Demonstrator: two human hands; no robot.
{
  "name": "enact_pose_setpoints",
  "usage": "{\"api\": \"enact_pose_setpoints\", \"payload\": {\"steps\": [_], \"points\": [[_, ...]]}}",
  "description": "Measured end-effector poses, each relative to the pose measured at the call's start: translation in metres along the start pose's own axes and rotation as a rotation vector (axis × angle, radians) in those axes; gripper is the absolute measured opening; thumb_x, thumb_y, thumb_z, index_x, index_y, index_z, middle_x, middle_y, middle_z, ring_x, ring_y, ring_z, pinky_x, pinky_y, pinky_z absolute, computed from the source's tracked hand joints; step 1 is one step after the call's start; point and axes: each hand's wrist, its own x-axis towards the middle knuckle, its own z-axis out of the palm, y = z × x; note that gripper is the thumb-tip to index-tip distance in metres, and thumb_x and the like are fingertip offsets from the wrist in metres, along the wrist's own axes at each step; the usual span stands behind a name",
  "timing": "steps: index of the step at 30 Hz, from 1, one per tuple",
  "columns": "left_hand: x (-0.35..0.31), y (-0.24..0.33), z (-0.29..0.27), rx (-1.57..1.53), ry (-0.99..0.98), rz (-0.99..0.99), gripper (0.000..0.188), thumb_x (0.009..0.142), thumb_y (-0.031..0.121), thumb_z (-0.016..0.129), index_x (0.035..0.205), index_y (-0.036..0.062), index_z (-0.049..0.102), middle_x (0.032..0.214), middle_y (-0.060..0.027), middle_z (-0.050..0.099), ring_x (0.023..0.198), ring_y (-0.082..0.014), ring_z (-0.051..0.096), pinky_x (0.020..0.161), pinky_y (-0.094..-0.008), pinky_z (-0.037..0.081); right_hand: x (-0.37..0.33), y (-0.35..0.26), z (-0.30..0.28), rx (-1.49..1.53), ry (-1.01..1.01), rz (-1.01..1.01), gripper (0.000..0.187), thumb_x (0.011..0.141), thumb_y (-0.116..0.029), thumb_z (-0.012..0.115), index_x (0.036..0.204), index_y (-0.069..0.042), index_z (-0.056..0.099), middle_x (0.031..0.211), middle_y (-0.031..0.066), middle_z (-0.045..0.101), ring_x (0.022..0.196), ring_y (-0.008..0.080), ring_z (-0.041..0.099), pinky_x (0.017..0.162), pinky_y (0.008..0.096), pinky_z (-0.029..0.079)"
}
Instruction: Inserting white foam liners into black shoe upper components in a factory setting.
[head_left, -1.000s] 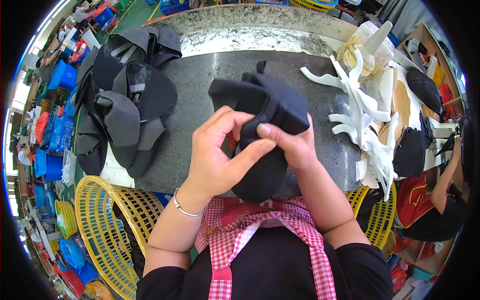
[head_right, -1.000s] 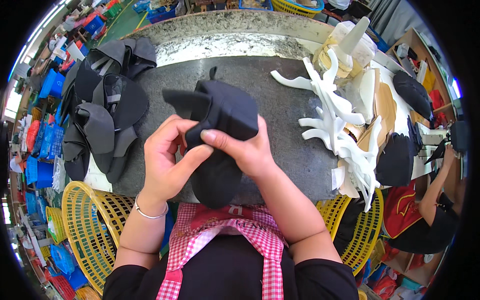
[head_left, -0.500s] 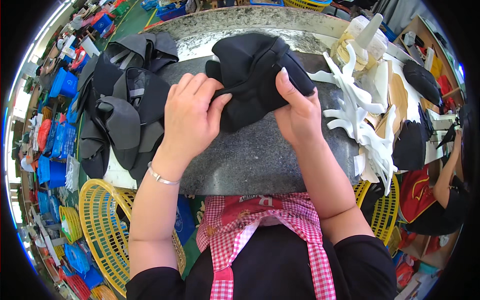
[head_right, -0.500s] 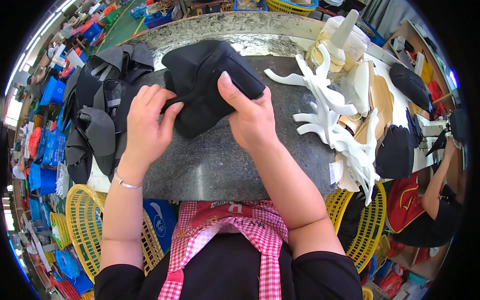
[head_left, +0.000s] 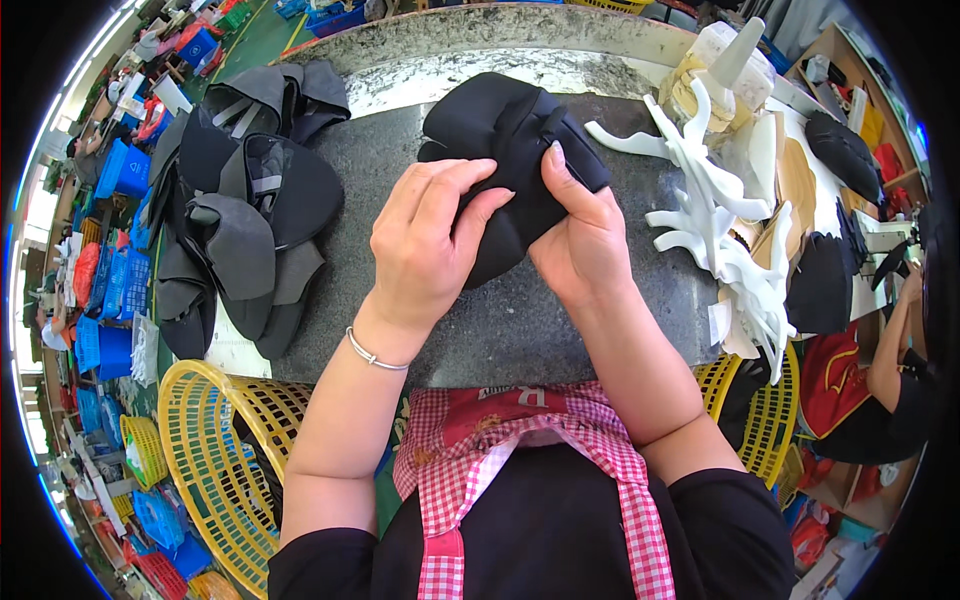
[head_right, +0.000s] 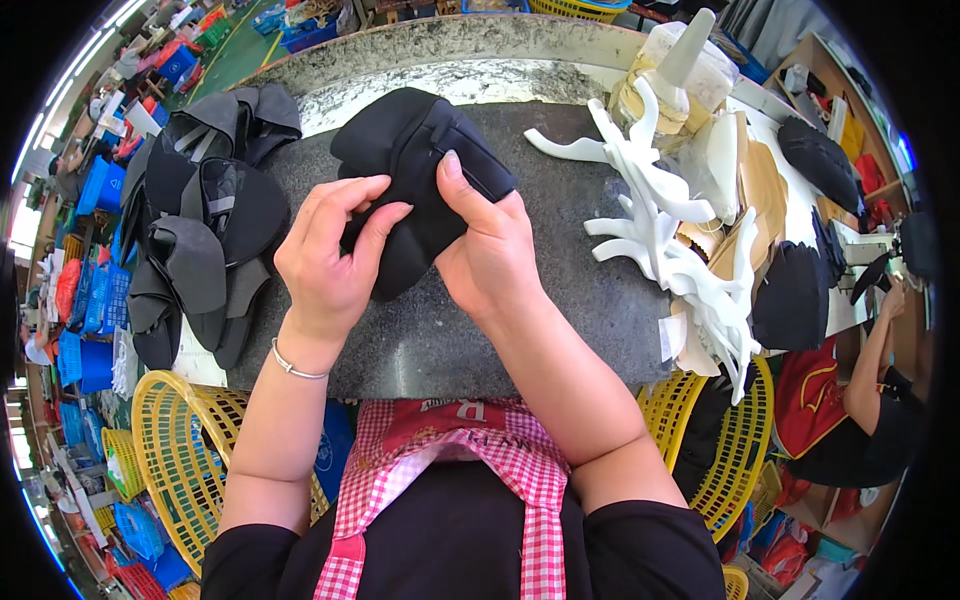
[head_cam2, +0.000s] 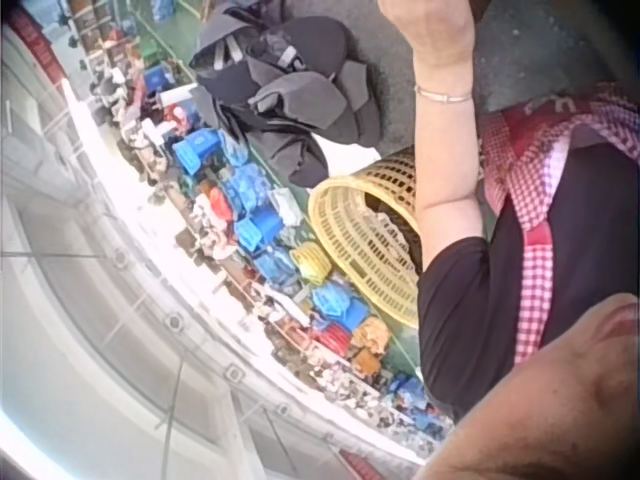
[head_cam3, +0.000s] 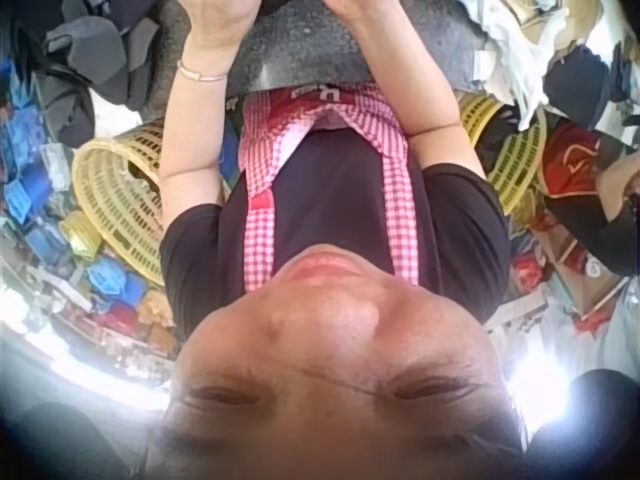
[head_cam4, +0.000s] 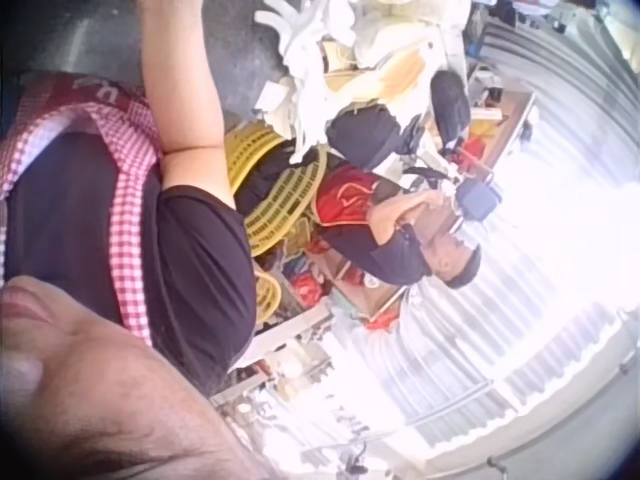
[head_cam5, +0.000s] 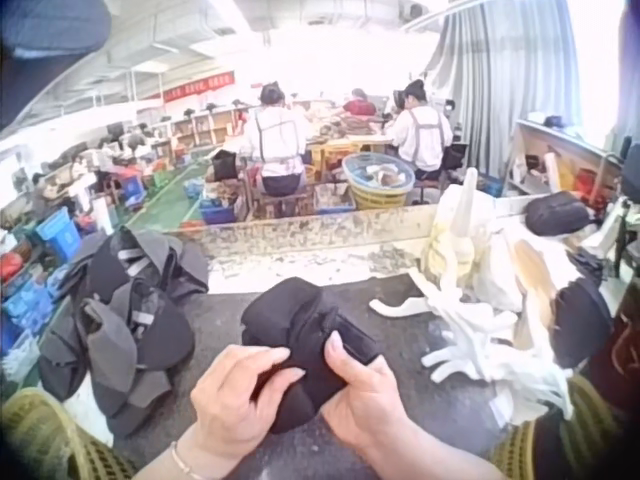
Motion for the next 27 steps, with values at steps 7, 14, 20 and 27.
{"api": "enact_pose_setpoints", "payload": {"steps": [7, 14, 20, 27], "points": [[0.002, 0.016, -0.007, -0.114, -0.144, -0.267, 0.021, 0.077, 0.007, 0.081, 0.093, 0.0006, 0.068, 0.084, -0.0108, 0.066, 0.075, -0.0252, 0.067, 0.066, -0.0327, 0.053, -0.007, 0.003, -0.007, -0.104, 0.006, -0.143, 0.033, 0.098, -0.010, 0.061, 0.130, -0.001, 0.058, 0.120, 0.0096, 0.067, 0.111, 0.0195, 0.064, 0.097, 0.0370, 0.050], [0.004, 0.009, -0.017, -0.119, -0.278, -0.164, 0.018, 0.078, 0.008, 0.078, 0.086, 0.0005, 0.063, 0.079, -0.0103, 0.060, 0.072, -0.0283, 0.060, 0.067, -0.0365, 0.047, -0.017, -0.007, -0.023, -0.230, -0.182, -0.075, 0.049, 0.101, -0.019, 0.055, 0.143, 0.003, 0.043, 0.138, 0.0153, 0.056, 0.129, 0.0264, 0.053, 0.111, 0.0431, 0.040], [-0.003, 0.006, -0.022, 0.025, -0.461, -0.027, 0.023, 0.078, 0.016, 0.078, 0.084, 0.0032, 0.060, 0.080, -0.0099, 0.057, 0.080, -0.0313, 0.055, 0.076, -0.0409, 0.044, -0.015, -0.008, -0.023, 0.105, -0.078, 0.131, 0.038, 0.100, -0.024, 0.060, 0.130, -0.001, 0.057, 0.122, 0.0112, 0.065, 0.115, 0.0226, 0.062, 0.102, 0.0400, 0.047], [0.016, -0.015, -0.042, -0.522, -0.463, -0.577, 0.027, 0.095, 0.022, 0.067, 0.112, 0.0012, 0.063, 0.108, -0.0020, 0.062, 0.103, -0.0125, 0.057, 0.089, -0.0280, 0.045, -0.026, -0.002, -0.009, -0.081, -0.003, 0.072, 0.034, 0.100, -0.029, 0.060, 0.123, -0.004, 0.062, 0.117, 0.0071, 0.066, 0.110, 0.0182, 0.063, 0.100, 0.0369, 0.048]]}}
